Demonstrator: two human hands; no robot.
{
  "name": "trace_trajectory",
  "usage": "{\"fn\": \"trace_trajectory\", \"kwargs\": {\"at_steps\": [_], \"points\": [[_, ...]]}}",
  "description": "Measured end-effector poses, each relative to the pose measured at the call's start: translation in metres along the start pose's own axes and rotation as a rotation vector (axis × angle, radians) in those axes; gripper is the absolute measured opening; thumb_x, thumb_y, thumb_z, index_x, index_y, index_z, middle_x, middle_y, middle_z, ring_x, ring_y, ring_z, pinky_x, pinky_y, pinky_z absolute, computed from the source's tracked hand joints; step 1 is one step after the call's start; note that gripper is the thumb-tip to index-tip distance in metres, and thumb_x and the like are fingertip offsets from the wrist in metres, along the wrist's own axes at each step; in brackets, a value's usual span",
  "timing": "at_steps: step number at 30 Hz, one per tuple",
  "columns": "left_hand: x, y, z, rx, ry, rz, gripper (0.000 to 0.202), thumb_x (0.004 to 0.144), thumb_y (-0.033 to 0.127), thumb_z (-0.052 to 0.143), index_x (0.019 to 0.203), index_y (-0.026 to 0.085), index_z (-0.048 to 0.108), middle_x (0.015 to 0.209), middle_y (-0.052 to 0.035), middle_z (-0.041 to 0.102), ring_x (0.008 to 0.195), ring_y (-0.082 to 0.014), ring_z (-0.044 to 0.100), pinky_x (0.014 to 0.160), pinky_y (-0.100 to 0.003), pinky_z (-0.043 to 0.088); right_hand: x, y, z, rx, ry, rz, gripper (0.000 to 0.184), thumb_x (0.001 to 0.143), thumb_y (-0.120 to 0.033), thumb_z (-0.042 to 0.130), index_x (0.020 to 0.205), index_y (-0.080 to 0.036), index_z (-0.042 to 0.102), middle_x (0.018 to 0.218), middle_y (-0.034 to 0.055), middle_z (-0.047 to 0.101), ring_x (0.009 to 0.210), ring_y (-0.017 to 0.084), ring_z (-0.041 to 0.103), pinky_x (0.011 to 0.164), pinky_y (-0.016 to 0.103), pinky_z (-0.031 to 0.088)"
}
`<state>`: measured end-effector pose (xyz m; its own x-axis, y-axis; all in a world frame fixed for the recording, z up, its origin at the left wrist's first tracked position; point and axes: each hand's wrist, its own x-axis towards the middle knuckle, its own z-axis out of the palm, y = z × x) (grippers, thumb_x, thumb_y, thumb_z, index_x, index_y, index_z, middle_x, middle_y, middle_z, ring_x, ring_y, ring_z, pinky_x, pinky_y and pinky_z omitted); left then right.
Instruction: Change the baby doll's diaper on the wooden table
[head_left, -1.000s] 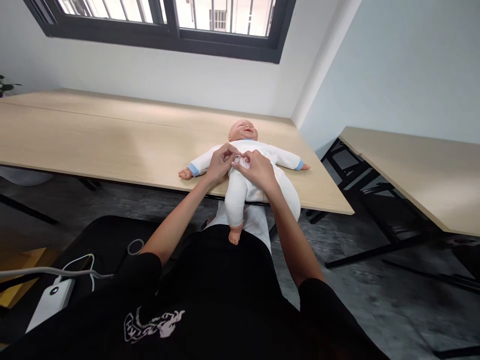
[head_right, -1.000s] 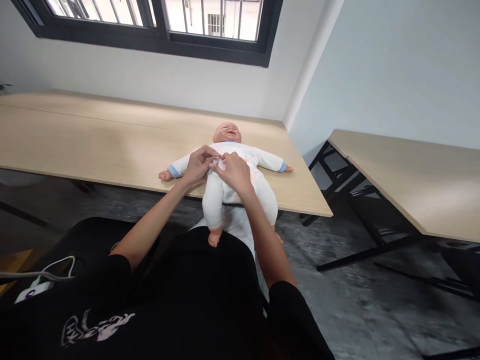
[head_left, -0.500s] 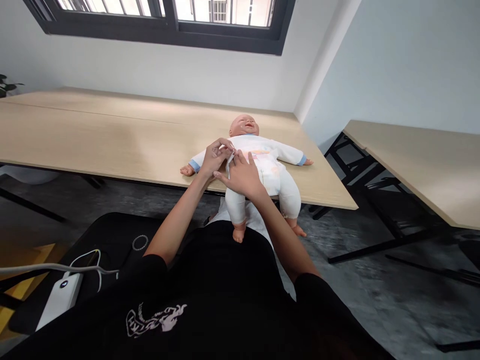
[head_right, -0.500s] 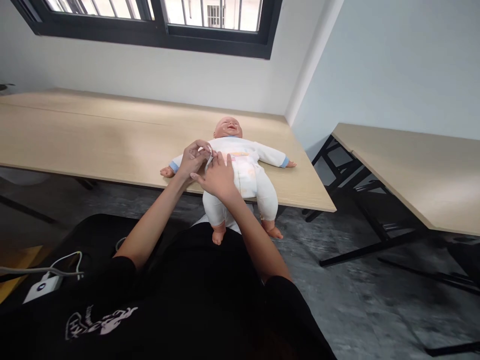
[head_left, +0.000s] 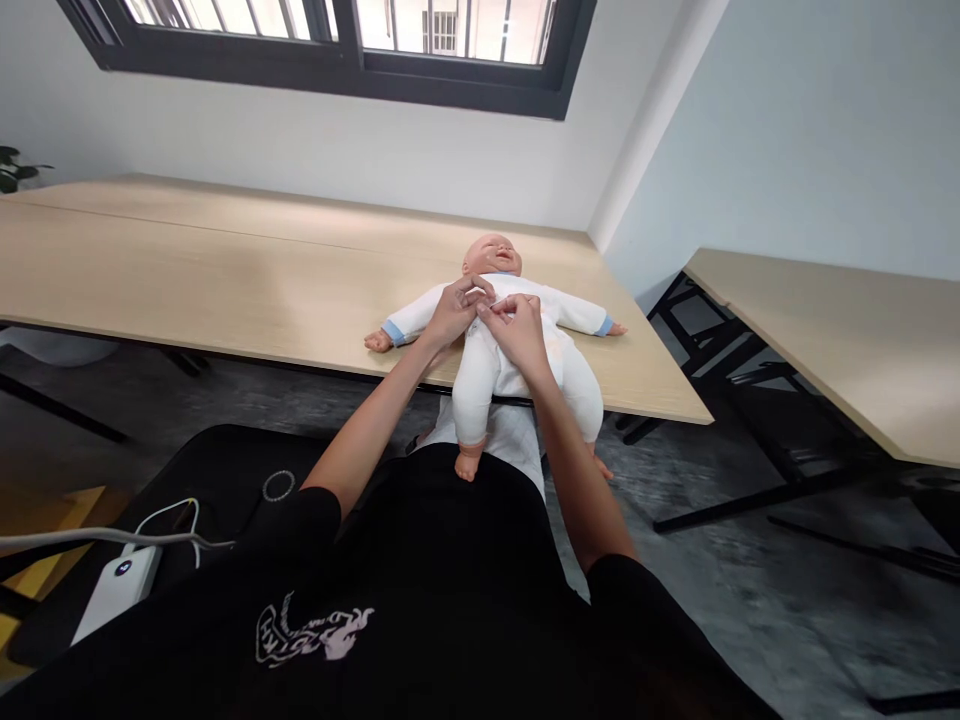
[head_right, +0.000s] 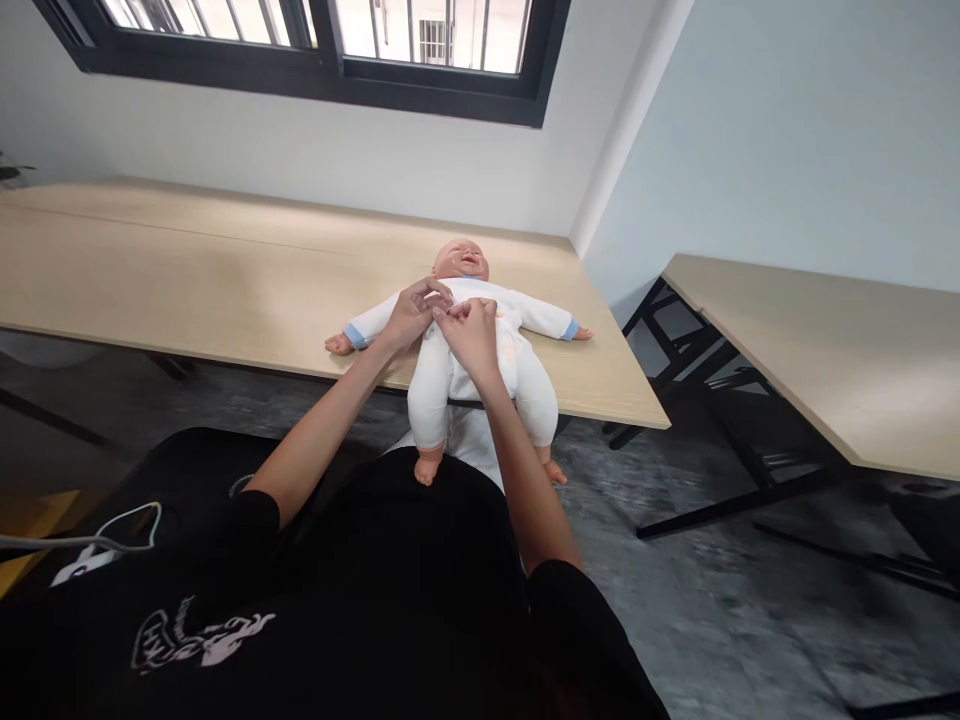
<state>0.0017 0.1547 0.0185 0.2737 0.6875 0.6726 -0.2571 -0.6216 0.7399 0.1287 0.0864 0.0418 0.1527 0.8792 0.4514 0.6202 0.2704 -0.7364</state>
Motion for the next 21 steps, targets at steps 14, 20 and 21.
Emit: {"fn": "trace_trajectory", "kwargs": {"at_steps": [14,20,21], "points": [[-0.004,-0.004,0.002,0.064,-0.034,-0.003,0.025,0.085,0.037,0.071,0.093,0.02,0.055,0.096,-0.0029,0.062,0.082,-0.0118,0.061,0.079,-0.025,0.049,0.022,-0.005,-0.025,-0.111,-0.148,0.051,0.022,0.091,-0.032,0.062,0.077,-0.015,0.065,0.084,0.0091,0.071,0.084,0.021,0.065,0.08,0.031,0.05],[-0.006,-0.008,0.009,0.122,0.048,-0.015,0.029,0.084,0.041,0.073,0.09,0.02,0.054,0.09,-0.0018,0.06,0.082,-0.0126,0.059,0.08,-0.026,0.049,0.02,0.0,-0.024,-0.132,-0.171,0.037,0.023,0.095,-0.026,0.056,0.08,-0.014,0.069,0.084,0.0097,0.072,0.082,0.022,0.066,0.084,0.033,0.05],[-0.007,-0.008,0.01,0.157,0.055,-0.003,0.028,0.085,0.041,0.072,0.089,0.02,0.054,0.09,-0.0021,0.06,0.084,-0.0136,0.059,0.083,-0.027,0.049,0.02,0.001,-0.023,-0.15,-0.158,0.041,0.024,0.095,-0.025,0.055,0.079,-0.013,0.069,0.084,0.0106,0.071,0.082,0.021,0.065,0.084,0.033,0.049]]}}
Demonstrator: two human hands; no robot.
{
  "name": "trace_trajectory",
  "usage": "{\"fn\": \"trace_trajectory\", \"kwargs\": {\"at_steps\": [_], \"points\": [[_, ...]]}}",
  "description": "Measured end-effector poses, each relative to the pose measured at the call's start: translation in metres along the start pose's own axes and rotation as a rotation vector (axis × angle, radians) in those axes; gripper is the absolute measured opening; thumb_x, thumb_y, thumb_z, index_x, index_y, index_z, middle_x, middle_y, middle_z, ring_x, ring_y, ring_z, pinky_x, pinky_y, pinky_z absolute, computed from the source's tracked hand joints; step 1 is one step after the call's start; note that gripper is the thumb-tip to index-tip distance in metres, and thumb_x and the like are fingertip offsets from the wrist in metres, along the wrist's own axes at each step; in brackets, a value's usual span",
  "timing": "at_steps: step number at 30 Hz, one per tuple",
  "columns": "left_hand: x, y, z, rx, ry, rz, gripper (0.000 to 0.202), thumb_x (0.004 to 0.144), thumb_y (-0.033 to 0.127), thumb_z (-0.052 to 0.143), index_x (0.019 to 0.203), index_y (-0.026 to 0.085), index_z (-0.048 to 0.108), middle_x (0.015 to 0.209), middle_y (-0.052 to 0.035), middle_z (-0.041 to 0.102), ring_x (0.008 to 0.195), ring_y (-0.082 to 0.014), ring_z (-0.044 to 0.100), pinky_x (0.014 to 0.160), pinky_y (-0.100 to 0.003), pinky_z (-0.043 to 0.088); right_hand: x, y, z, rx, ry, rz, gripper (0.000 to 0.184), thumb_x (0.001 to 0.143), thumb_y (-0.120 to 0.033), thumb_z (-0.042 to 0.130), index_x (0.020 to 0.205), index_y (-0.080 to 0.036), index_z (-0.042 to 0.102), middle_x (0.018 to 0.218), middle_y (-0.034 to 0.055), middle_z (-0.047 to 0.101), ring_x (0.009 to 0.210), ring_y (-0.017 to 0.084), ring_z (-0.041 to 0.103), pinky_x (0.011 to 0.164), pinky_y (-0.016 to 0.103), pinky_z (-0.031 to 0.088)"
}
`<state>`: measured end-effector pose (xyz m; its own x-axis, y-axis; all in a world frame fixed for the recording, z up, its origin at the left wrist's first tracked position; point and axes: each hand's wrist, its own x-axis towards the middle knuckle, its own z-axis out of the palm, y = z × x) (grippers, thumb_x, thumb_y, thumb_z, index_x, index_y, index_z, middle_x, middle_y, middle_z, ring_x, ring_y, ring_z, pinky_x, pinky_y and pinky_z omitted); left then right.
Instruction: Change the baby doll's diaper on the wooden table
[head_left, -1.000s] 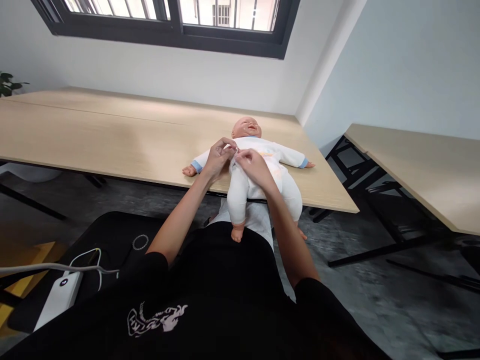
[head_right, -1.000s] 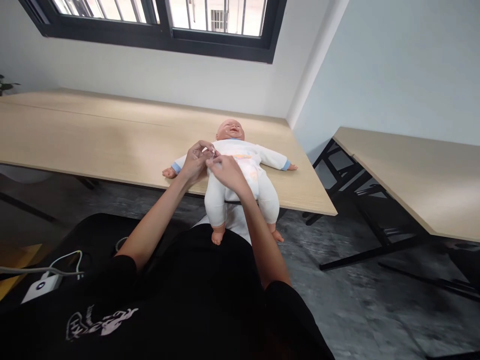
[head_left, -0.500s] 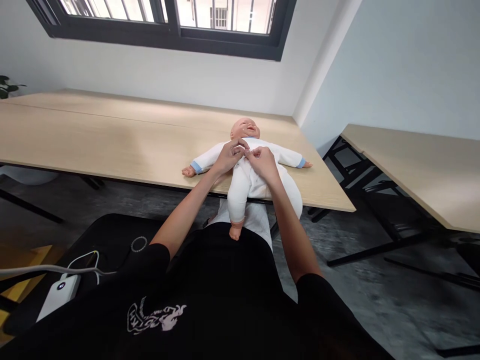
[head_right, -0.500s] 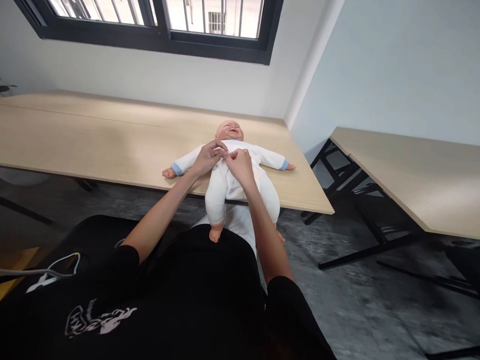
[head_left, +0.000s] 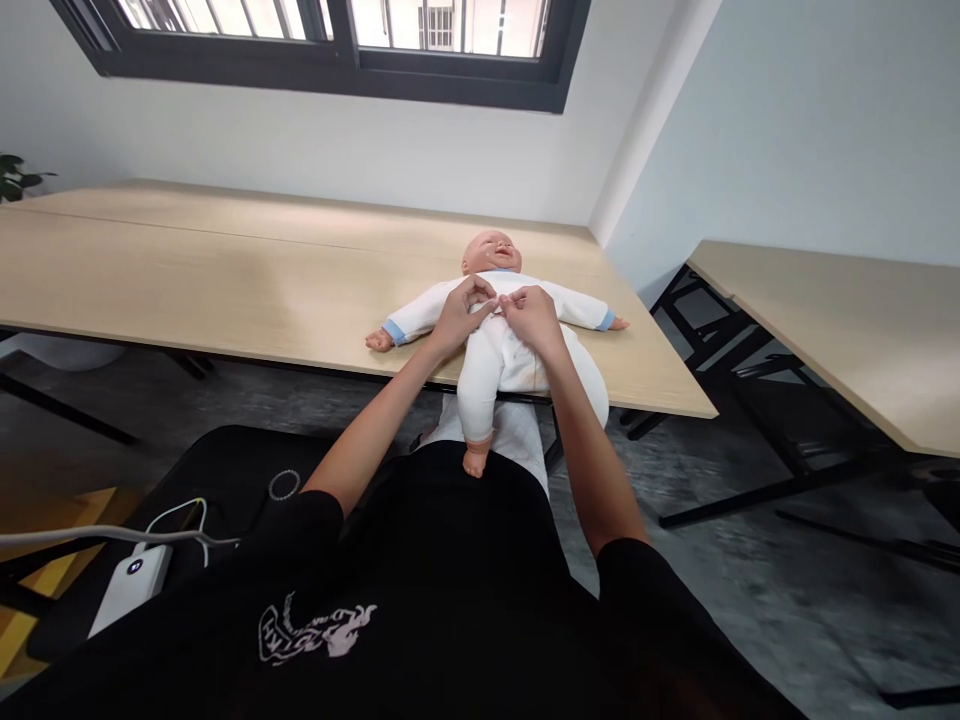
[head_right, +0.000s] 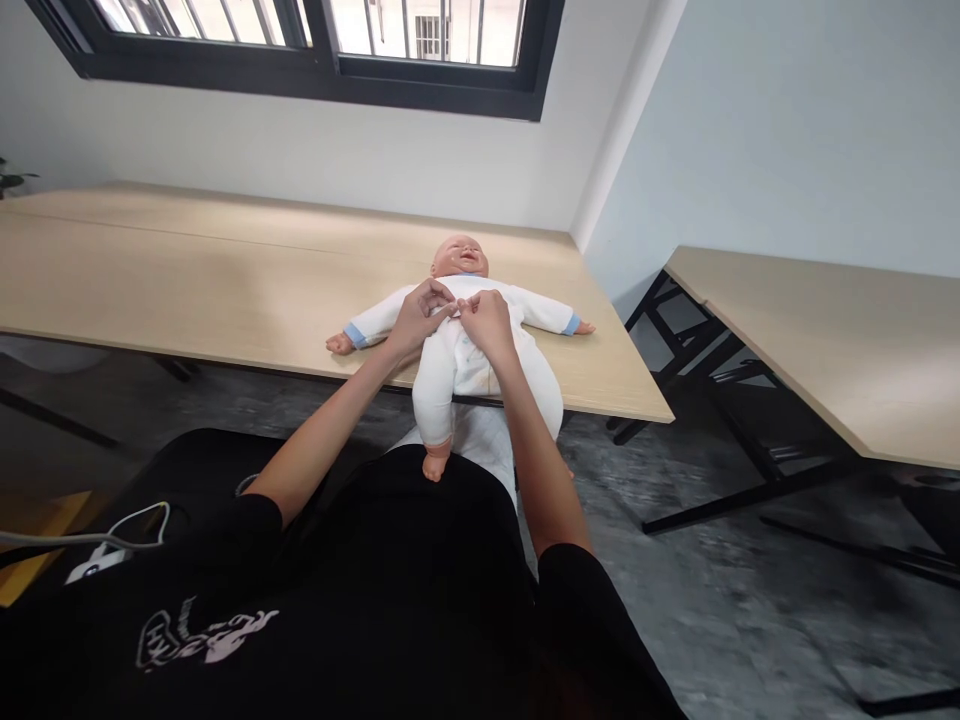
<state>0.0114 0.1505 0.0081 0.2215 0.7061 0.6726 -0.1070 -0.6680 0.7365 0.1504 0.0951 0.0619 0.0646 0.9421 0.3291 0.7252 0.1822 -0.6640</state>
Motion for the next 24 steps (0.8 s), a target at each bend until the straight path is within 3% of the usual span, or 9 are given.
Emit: {"fn": "trace_trajectory", "kwargs": {"at_steps": [7,10,14,19,22,24], "points": [[-0.011,0.012,-0.003,0.237,0.017,0.109,0.025,0.091,0.042,0.065,0.084,0.018,0.066,0.095,-0.0061,0.064,0.095,-0.0181,0.061,0.091,-0.033,0.049,0.002,0.007,0.02,-0.035,0.13,-0.034,0.018,0.095,-0.016,0.052,0.079,-0.015,0.058,0.098,0.0143,0.062,0.097,0.022,0.055,0.098,0.036,0.045],[-0.017,0.016,-0.006,0.307,-0.014,0.065,0.037,0.096,0.05,0.056,0.084,0.018,0.068,0.097,-0.0074,0.069,0.096,-0.0185,0.064,0.093,-0.033,0.05,0.0,0.01,0.031,-0.004,0.224,-0.077,0.007,0.092,-0.009,0.052,0.091,-0.015,0.055,0.108,0.0124,0.056,0.101,0.021,0.054,0.101,0.038,0.046],[-0.025,0.03,-0.011,0.4,-0.068,0.011,0.054,0.102,0.057,0.036,0.096,0.016,0.07,0.111,-0.0114,0.072,0.105,-0.0203,0.067,0.098,-0.034,0.051,-0.011,0.006,0.035,0.037,0.291,-0.219,0.022,0.091,-0.008,0.048,0.112,-0.014,0.05,0.122,0.0131,0.052,0.111,0.021,0.053,0.102,0.039,0.049],[-0.037,0.066,-0.005,0.705,-0.281,0.003,0.058,0.105,0.054,0.029,0.121,0.014,0.068,0.131,-0.0137,0.067,0.138,-0.0274,0.051,0.117,-0.043,0.04,-0.039,0.008,0.013,0.033,0.382,-0.466,0.03,0.104,-0.033,0.037,0.124,-0.017,0.052,0.131,0.0127,0.055,0.127,0.021,0.049,0.115,0.04,0.042],[-0.041,0.087,0.012,0.929,-0.322,-0.052,0.063,0.103,0.057,0.034,0.134,0.008,0.06,0.14,-0.0182,0.061,0.146,-0.0327,0.041,0.122,-0.049,0.032,-0.049,0.027,-0.009,-0.077,0.421,-0.383,0.047,0.105,-0.045,0.035,0.136,-0.014,0.052,0.144,0.0141,0.051,0.14,0.024,0.042,0.122,0.045,0.034],[-0.042,0.093,0.025,1.028,-0.318,-0.092,0.068,0.102,0.059,0.039,0.138,0.004,0.056,0.143,-0.0215,0.058,0.147,-0.0351,0.039,0.122,-0.051,0.032,-0.051,0.04,-0.02,-0.158,0.3,-0.26,0.058,0.104,-0.05,0.034,0.146,-0.012,0.047,0.151,0.0152,0.046,0.144,0.027,0.039,0.122,0.05,0.032]]}}
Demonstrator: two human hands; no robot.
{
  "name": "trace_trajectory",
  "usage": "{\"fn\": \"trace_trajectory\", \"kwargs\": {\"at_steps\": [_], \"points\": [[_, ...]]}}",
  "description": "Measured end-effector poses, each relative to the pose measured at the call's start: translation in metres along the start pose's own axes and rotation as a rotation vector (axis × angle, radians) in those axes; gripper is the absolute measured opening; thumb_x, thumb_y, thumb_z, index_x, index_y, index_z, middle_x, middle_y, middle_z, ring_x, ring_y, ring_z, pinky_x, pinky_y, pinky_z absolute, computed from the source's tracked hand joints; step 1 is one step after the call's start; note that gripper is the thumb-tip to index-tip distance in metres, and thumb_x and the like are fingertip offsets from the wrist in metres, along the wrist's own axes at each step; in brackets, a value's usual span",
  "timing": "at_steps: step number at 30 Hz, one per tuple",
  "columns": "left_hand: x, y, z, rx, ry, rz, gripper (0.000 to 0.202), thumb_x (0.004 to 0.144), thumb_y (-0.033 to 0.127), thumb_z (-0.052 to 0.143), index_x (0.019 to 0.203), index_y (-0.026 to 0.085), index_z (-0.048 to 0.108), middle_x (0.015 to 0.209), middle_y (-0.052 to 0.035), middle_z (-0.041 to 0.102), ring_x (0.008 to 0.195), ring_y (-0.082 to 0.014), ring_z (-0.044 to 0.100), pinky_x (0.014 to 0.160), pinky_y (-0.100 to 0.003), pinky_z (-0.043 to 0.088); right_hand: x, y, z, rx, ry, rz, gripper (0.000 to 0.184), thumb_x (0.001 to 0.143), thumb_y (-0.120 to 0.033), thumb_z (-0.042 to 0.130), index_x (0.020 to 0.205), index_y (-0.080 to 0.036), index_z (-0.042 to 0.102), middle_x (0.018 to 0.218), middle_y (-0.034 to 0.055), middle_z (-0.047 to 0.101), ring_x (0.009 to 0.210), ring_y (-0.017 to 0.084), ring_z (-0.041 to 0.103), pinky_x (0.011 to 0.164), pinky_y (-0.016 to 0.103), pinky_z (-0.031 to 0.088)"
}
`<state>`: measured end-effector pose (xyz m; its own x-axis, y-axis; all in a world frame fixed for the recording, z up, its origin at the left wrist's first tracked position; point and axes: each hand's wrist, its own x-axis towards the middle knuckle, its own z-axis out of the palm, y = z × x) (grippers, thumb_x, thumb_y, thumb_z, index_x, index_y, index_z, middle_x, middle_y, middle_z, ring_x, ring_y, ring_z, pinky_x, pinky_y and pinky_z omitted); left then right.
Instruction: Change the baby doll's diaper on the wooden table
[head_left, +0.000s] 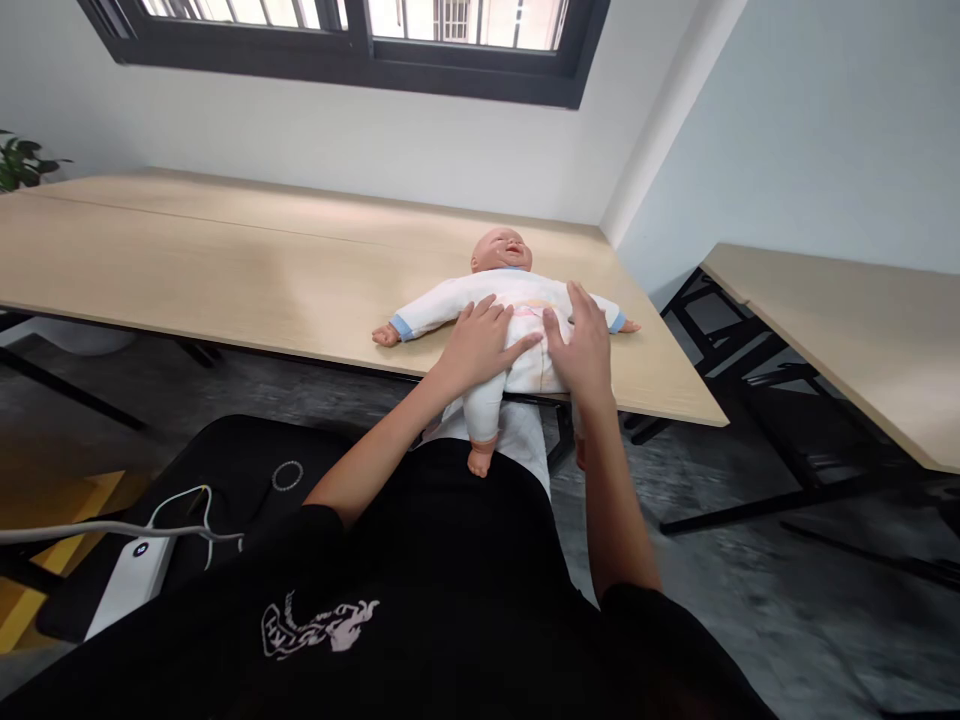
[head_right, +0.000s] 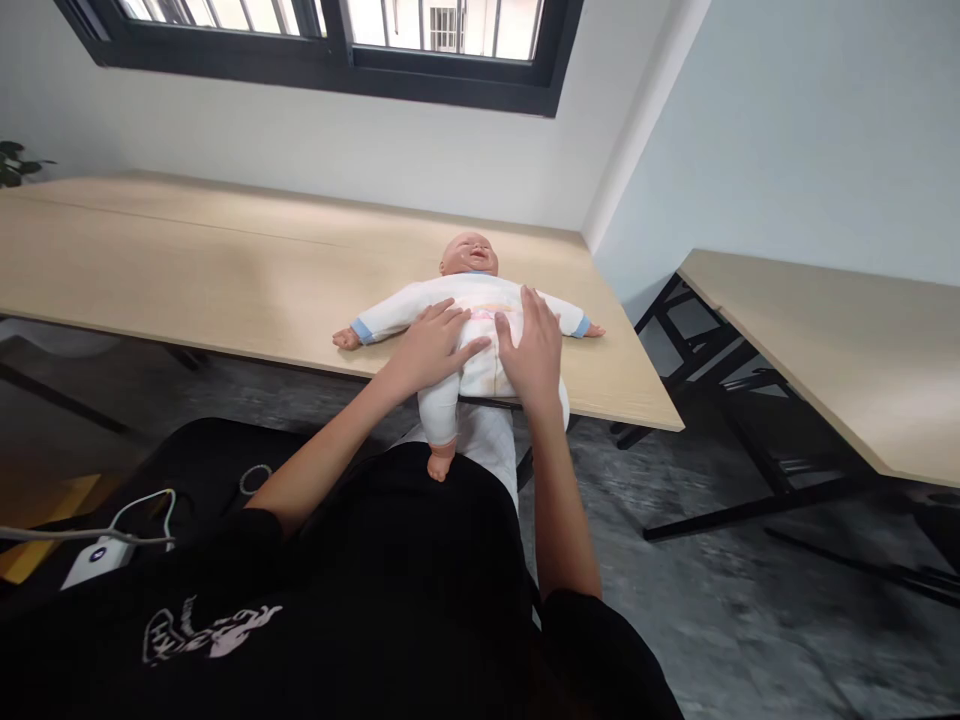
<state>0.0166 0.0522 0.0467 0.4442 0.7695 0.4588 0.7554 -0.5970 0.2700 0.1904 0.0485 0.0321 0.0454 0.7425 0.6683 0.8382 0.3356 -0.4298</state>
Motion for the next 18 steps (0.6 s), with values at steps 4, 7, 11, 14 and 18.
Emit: {"fn": "trace_trajectory", "kwargs": {"at_steps": [4,7,11,14,18], "points": [[0.002,0.017,0.011,0.076,-0.015,-0.043,0.07,0.102,0.057,0.039,0.145,0.002,0.048,0.152,-0.0238,0.048,0.147,-0.034,0.041,0.121,-0.049,0.032,-0.004,0.009,-0.009,-0.093,-0.318,0.095,0.061,0.106,-0.053,0.027,0.153,-0.019,0.045,0.157,0.0128,0.04,0.141,0.032,0.045,0.115,0.053,0.039],[0.001,0.017,0.016,0.102,0.003,-0.069,0.065,0.105,0.05,0.034,0.148,0.002,0.045,0.154,-0.0239,0.045,0.148,-0.0328,0.039,0.123,-0.05,0.03,-0.006,-0.005,-0.01,-0.188,-0.361,0.103,0.055,0.107,-0.05,0.025,0.154,-0.029,0.044,0.158,0.0094,0.039,0.135,0.034,0.051,0.109,0.053,0.044],[-0.002,0.007,0.013,0.071,-0.003,-0.076,0.06,0.106,0.045,0.032,0.149,0.004,0.044,0.155,-0.021,0.046,0.15,-0.0291,0.038,0.124,-0.047,0.028,-0.008,-0.032,-0.01,-0.324,-0.407,0.139,0.051,0.107,-0.046,0.028,0.155,-0.037,0.042,0.162,0.0092,0.032,0.122,0.036,0.06,0.1,0.053,0.05],[-0.003,-0.003,0.008,0.027,-0.022,-0.082,0.061,0.106,0.043,0.033,0.152,0.004,0.039,0.156,-0.0203,0.045,0.15,-0.0286,0.037,0.124,-0.047,0.029,-0.008,-0.049,-0.007,-0.414,-0.438,0.179,0.051,0.107,-0.047,0.028,0.156,-0.037,0.039,0.163,0.0108,0.029,0.115,0.036,0.063,0.094,0.051,0.052],[0.0,-0.014,0.002,-0.032,-0.068,-0.044,0.058,0.107,0.04,0.028,0.154,0.008,0.037,0.156,-0.017,0.045,0.15,-0.0266,0.039,0.123,-0.046,0.03,-0.009,-0.064,-0.001,-0.516,-0.468,0.237,0.054,0.107,-0.047,0.026,0.16,-0.036,0.032,0.164,0.0133,0.025,0.111,0.035,0.065,0.09,0.05,0.054]]}}
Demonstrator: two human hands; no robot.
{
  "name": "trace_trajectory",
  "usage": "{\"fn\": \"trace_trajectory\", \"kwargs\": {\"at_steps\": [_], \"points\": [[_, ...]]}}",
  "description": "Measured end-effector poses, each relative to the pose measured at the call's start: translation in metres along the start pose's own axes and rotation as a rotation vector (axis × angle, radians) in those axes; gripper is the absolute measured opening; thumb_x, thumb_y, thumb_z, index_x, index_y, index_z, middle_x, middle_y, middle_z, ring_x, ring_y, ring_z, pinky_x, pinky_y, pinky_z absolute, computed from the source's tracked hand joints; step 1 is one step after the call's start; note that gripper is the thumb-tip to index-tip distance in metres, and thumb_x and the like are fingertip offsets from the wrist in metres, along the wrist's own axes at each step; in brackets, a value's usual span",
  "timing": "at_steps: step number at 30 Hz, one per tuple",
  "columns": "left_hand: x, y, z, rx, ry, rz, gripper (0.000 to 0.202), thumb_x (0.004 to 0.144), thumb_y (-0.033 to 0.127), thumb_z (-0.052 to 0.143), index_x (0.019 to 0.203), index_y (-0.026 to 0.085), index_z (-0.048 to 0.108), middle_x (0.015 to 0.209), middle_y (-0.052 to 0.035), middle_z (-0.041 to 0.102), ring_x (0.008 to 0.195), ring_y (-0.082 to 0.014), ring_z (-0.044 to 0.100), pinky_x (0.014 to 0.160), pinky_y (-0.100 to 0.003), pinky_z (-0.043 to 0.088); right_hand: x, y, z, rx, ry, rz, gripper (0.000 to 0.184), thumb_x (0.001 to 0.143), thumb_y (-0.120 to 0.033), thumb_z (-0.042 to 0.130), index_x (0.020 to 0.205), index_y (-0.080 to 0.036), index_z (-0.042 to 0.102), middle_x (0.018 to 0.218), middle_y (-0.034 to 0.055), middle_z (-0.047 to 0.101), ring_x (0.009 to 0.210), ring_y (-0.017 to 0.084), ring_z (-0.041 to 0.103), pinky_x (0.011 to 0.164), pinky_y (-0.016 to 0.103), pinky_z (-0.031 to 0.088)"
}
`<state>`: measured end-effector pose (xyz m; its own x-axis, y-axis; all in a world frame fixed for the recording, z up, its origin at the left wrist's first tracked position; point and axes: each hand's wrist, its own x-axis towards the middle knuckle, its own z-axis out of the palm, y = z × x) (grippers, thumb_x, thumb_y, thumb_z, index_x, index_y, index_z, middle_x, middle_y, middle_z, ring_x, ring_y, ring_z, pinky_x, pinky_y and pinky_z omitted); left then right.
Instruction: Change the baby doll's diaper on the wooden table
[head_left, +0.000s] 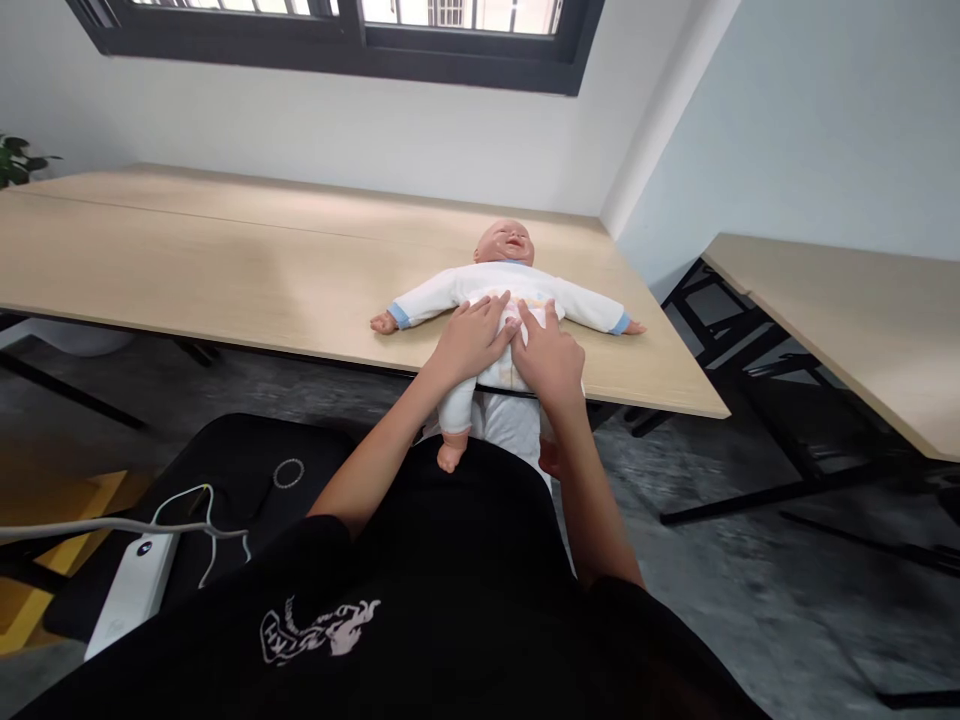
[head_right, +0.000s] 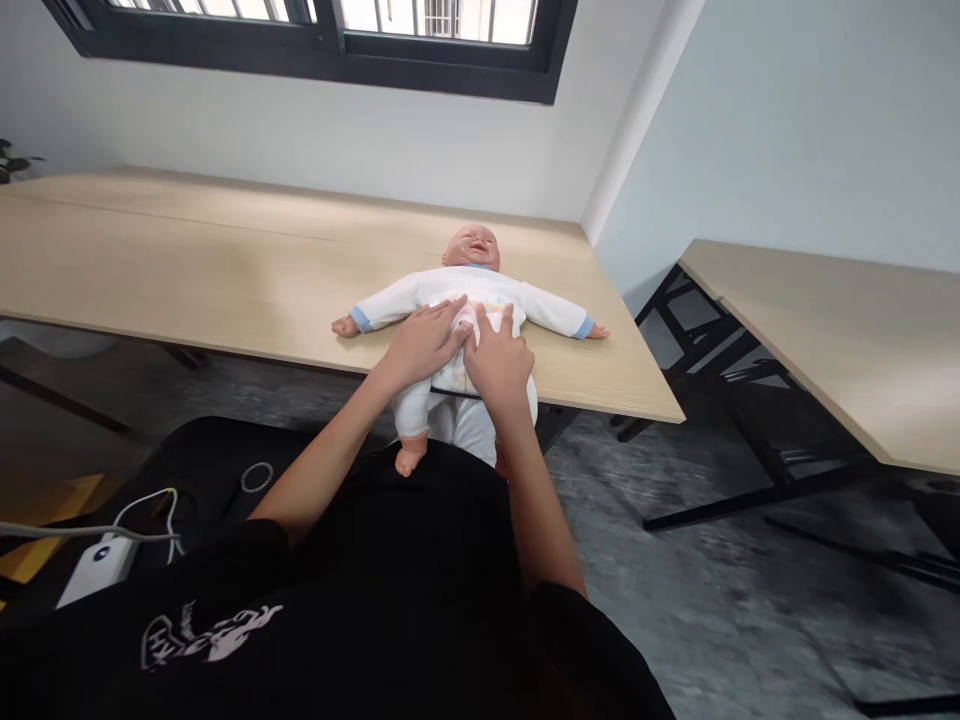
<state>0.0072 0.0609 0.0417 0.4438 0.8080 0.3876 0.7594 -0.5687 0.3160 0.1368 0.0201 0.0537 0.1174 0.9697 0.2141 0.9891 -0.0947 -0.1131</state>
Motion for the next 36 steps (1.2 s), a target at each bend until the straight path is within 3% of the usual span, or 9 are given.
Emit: {"fn": "trace_trajectory", "kwargs": {"at_steps": [4,9,17,24,26,28,31,33,36], "points": [[0.003,-0.007,-0.007,-0.047,-0.076,0.06,0.057,0.107,0.039,0.024,0.156,0.011,0.035,0.158,-0.0133,0.043,0.151,-0.0227,0.036,0.126,-0.043,0.026,-0.003,-0.01,0.003,-0.047,-0.007,0.073,0.059,0.107,-0.049,0.024,0.163,-0.03,0.025,0.166,0.0166,0.018,0.115,0.037,0.062,0.089,0.049,0.055],[0.004,-0.012,-0.009,-0.077,-0.147,0.078,0.058,0.107,0.039,0.02,0.157,0.013,0.032,0.163,-0.0083,0.035,0.155,-0.0201,0.028,0.128,-0.042,0.02,-0.003,-0.009,0.006,-0.019,-0.032,0.061,0.062,0.107,-0.05,0.022,0.164,-0.029,0.017,0.166,0.0175,0.013,0.123,0.04,0.057,0.091,0.051,0.054],[0.0,-0.016,-0.003,-0.08,-0.11,0.094,0.057,0.107,0.045,0.024,0.156,0.019,0.037,0.163,-0.0087,0.036,0.155,-0.0194,0.027,0.127,-0.044,0.023,0.006,0.018,0.029,0.256,0.11,-0.082,0.061,0.104,-0.057,0.028,0.16,-0.031,0.032,0.164,0.0143,0.023,0.13,0.042,0.05,0.098,0.06,0.049],[-0.006,-0.014,0.0,-0.073,-0.077,0.072,0.056,0.107,0.047,0.026,0.156,0.023,0.035,0.166,-0.0102,0.029,0.157,-0.0216,0.021,0.126,-0.049,0.024,0.0,0.013,0.039,0.288,0.267,-0.054,0.058,0.104,-0.053,0.03,0.158,-0.031,0.037,0.163,0.0122,0.028,0.131,0.038,0.049,0.099,0.054,0.05],[-0.013,-0.015,0.001,-0.129,-0.008,0.082,0.056,0.106,0.049,0.031,0.154,0.023,0.036,0.166,-0.0115,0.03,0.157,-0.0229,0.022,0.125,-0.049,0.026,-0.004,0.014,0.039,0.307,0.307,-0.063,0.059,0.105,-0.052,0.029,0.158,-0.028,0.035,0.162,0.0128,0.029,0.137,0.037,0.044,0.104,0.054,0.047],[-0.027,-0.015,0.005,-0.207,0.147,0.068,0.054,0.103,0.052,0.04,0.148,0.021,0.042,0.163,-0.0142,0.034,0.155,-0.0241,0.028,0.125,-0.046,0.03,-0.011,0.018,0.041,0.345,0.356,-0.09,0.06,0.105,-0.05,0.028,0.158,-0.022,0.035,0.161,0.0144,0.031,0.142,0.035,0.039,0.111,0.054,0.042],[-0.055,-0.016,0.014,-0.281,0.391,-0.029,0.042,0.096,0.051,0.058,0.123,0.019,0.054,0.149,-0.0164,0.047,0.144,-0.0256,0.044,0.12,-0.043,0.039,-0.027,0.028,0.044,0.459,0.468,-0.137,0.057,0.106,-0.047,0.029,0.15,-0.013,0.043,0.155,0.0182,0.039,0.144,0.03,0.037,0.116,0.05,0.037],[-0.071,-0.015,0.019,-0.276,0.441,-0.08,0.034,0.092,0.049,0.065,0.107,0.02,0.055,0.139,-0.0153,0.051,0.138,-0.0268,0.05,0.115,-0.045,0.044,-0.04,0.035,0.047,0.559,0.562,-0.128,0.048,0.105,-0.045,0.033,0.134,-0.013,0.055,0.142,0.0181,0.052,0.139,0.027,0.044,0.116,0.048,0.038],[-0.083,-0.012,0.023,-0.261,0.404,-0.072,0.024,0.091,0.042,0.068,0.092,0.021,0.057,0.14,-0.0136,0.05,0.138,-0.0279,0.049,0.115,-0.048,0.044,-0.056,0.037,0.05,0.63,0.658,-0.075,0.033,0.103,-0.043,0.041,0.111,-0.016,0.06,0.121,0.0146,0.062,0.126,0.026,0.053,0.112,0.046,0.041]]}}
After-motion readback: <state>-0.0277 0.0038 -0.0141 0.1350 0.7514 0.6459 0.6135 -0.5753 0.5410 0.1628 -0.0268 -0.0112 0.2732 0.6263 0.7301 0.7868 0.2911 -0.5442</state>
